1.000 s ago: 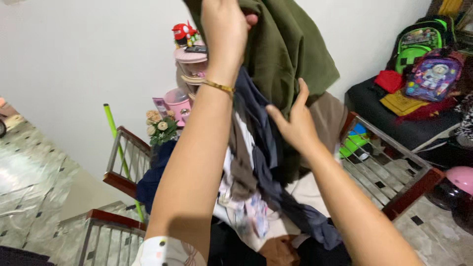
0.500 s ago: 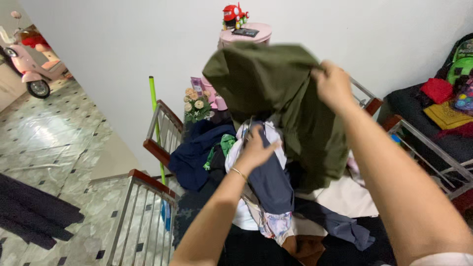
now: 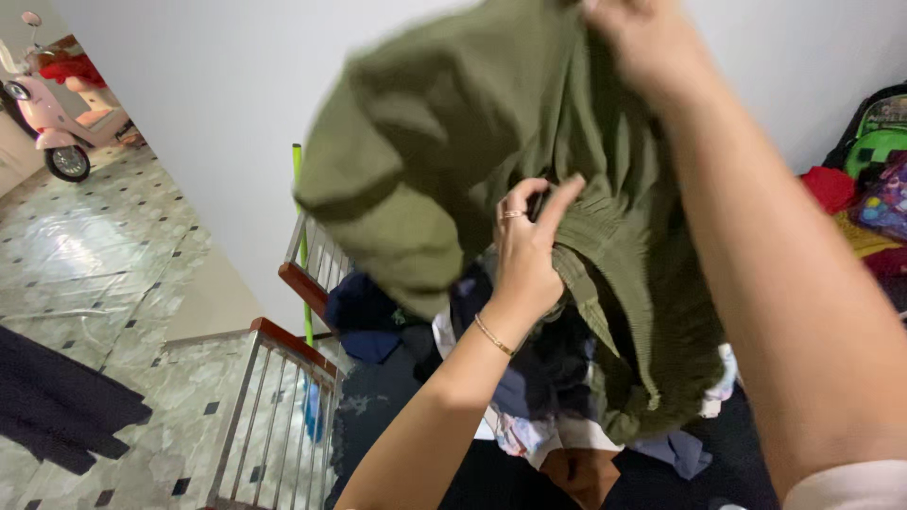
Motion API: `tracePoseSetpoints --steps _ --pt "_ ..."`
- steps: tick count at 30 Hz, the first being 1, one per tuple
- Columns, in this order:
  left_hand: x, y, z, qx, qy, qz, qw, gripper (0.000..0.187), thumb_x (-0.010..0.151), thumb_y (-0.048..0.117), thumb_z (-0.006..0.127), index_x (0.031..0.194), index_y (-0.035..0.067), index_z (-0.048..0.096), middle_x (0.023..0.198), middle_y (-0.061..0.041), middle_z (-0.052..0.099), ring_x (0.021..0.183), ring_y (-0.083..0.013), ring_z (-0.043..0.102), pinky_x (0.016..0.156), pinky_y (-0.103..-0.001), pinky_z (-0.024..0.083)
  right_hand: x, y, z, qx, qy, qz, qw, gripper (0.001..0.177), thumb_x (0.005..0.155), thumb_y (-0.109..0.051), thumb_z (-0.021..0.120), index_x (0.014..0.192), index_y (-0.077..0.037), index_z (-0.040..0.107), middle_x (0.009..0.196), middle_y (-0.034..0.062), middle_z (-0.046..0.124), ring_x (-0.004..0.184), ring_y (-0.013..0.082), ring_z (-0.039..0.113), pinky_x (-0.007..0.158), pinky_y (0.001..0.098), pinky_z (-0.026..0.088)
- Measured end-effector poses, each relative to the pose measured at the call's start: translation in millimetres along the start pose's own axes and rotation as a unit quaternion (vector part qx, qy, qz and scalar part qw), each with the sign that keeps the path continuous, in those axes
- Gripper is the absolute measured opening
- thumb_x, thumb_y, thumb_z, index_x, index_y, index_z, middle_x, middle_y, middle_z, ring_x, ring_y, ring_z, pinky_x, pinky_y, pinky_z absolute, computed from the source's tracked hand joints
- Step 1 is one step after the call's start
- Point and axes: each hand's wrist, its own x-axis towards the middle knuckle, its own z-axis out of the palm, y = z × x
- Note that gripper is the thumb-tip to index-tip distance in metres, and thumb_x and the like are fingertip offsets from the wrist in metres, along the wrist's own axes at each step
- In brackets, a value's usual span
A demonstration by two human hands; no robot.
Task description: The person picks up clothing items from a table, shakes them out, and folds them one at a time on the table surface.
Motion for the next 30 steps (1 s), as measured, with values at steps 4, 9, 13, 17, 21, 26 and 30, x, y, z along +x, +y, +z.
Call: tracePoseSetpoints --steps 4,9,13,17,21,26,30 --pt "-15.7 -17.7 -1.5 0.008 -0.044 -0.114 0.993 0.038 0.086 0.0 0.058 0.124 0.001 0.06 0.123 -0.026 0.065 0.116 -0.0457 0.059 0.098 -0.049 0.048 -80.6 -36.6 31.3 -0.189 -0.155 0.129 0.961 0.083 0.091 -0.051 0.072 0.151 -0.009 0.033 0.132 0.0326 0.057 0.121 0.0465 0.057 0.1 0.0533 0.044" --pt "-0.2 -54.4 -19.4 0.211 -0.102 -0.215 0.948 0.027 0.082 0.003 0.057 0.109 -0.001 0.062 0.105 -0.026 0.07 0.1 -0.0451 0.066 0.087 -0.054 0.052 -216.6 -88.9 62.0 -0.175 -0.105 0.185 0.961 0.071 0.09 -0.037 0.07 0.148 -0.009 0.04 0.14 0.0282 0.057 0.121 0.0471 0.06 0.101 0.0549 0.048" --pt "39.0 -49.9 -59.5 0.266 -0.092 -0.227 0.932 0.023 0.08 0.01 0.061 0.101 0.001 0.066 0.101 -0.027 0.07 0.098 -0.0448 0.068 0.088 -0.053 0.054 -277.3 -110.3 123.6 -0.297 -0.125 0.183 0.929 0.103 0.07 -0.043 0.081 0.149 0.0 0.029 0.129 0.0325 0.053 0.113 0.0487 0.057 0.086 0.0584 0.048" --pt "59.4 -39.4 -100.3 0.314 -0.129 -0.153 0.928 0.017 0.083 0.004 0.06 0.099 0.002 0.067 0.108 -0.023 0.068 0.102 -0.0437 0.067 0.085 -0.054 0.054 -276.5 -77.4 132.3 -0.36 -0.061 0.203 0.908 0.069 0.088 -0.008 0.063 0.151 -0.007 0.037 0.128 0.0267 0.057 0.113 0.0424 0.064 0.086 0.0546 0.053" --pt "58.4 -64.1 -141.3 0.359 -0.112 -0.032 0.926 0.021 0.082 -0.004 0.063 0.1 0.004 0.071 0.115 -0.022 0.065 0.113 -0.0447 0.063 0.089 -0.051 0.055 -253.1 -42.0 87.7 -0.353 -0.113 0.241 0.897 0.04 0.093 -0.003 0.059 0.131 -0.007 0.049 0.105 0.0249 0.071 0.099 0.0449 0.07 0.079 0.058 0.053" --pt "47.3 -86.5 -182.1 0.431 -0.157 -0.148 0.876 0.032 0.081 0.002 0.067 0.112 0.007 0.073 0.127 -0.021 0.064 0.111 -0.0444 0.065 0.087 -0.053 0.055 -201.6 -48.9 2.6 -0.234 -0.011 0.31 0.921 0.042 0.085 -0.001 0.071 0.121 -0.009 0.052 0.107 0.0216 0.07 0.085 0.0499 0.07 0.065 0.0592 0.053" --pt "50.8 -98.7 -210.8 0.181 -0.327 -0.407 0.834 0.052 0.081 0.019 0.08 0.128 0.005 0.062 0.126 -0.018 0.067 0.113 -0.0345 0.066 0.084 -0.052 0.057 -159.7 -50.1 -41.9 -0.012 -0.086 0.308 0.948 0.029 0.094 -0.006 0.072 0.115 -0.002 0.053 0.1 0.0222 0.073 0.091 0.0303 0.071 0.075 0.0352 0.058"
